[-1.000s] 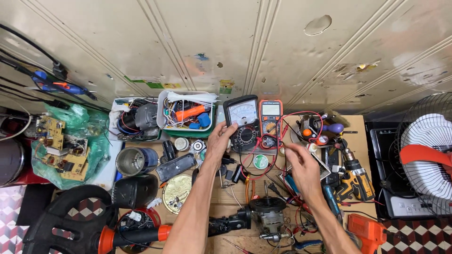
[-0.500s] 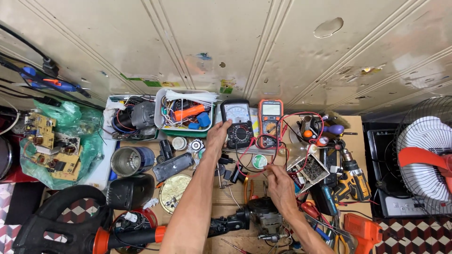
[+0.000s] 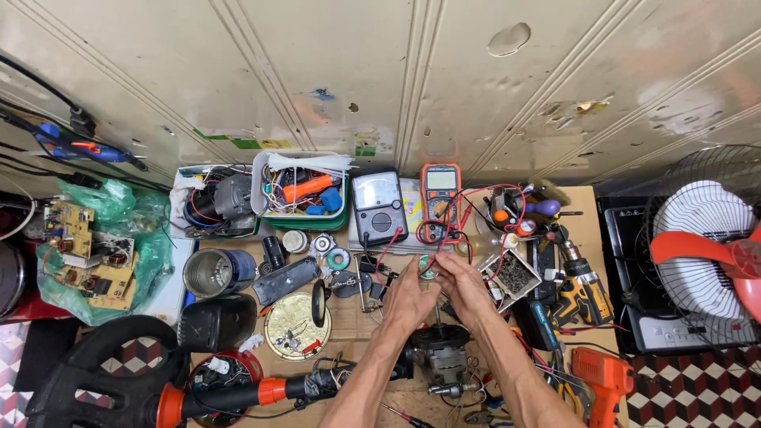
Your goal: The person sits at a cluttered workbench and tests a small electronic component from a grass trimmer using a multimeter, touching its probes to the component's terminals and turning the part over between checks. They then pick up a hot air gun and direct it at the component.
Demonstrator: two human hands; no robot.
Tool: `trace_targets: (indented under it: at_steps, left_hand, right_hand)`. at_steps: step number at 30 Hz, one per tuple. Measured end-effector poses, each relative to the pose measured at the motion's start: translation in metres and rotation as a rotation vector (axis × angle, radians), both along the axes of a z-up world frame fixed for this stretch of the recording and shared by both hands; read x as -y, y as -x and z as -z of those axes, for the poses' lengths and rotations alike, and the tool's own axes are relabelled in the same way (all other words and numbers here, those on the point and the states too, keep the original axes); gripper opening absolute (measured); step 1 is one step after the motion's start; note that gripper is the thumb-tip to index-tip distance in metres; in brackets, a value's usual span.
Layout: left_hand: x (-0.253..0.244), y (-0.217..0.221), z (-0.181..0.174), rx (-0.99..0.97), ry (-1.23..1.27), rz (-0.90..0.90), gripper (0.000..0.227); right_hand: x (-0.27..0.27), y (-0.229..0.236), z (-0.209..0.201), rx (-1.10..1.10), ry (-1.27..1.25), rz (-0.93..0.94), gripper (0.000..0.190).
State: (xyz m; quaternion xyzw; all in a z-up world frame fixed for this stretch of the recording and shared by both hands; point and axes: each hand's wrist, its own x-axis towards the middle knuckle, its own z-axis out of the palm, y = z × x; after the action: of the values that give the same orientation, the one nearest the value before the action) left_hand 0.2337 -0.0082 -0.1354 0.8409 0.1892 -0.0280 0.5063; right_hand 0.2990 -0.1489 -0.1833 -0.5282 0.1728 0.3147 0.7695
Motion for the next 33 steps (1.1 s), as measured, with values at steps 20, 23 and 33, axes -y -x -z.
trace_targets:
  at_steps: [20, 23, 33]
  left_hand:
    - [-0.025, 0.016, 0.0, -0.175, -0.045, -0.098, 0.04]
    - [-0.024, 0.016, -0.003, -0.169, -0.04, -0.095, 0.04]
    - [-0.009, 0.0, -0.049, 0.054, -0.161, -0.045, 0.035]
  right_hand:
    - [0.096, -0.055, -0.256, 0.439, -0.56, 0.16, 0.047]
    - [0.104, -0.037, -0.274, 0.54, -0.46, 0.095, 0.055]
    - [0.133, -0.002, -0.329, 1.099, 0.011, 0.138, 0.063]
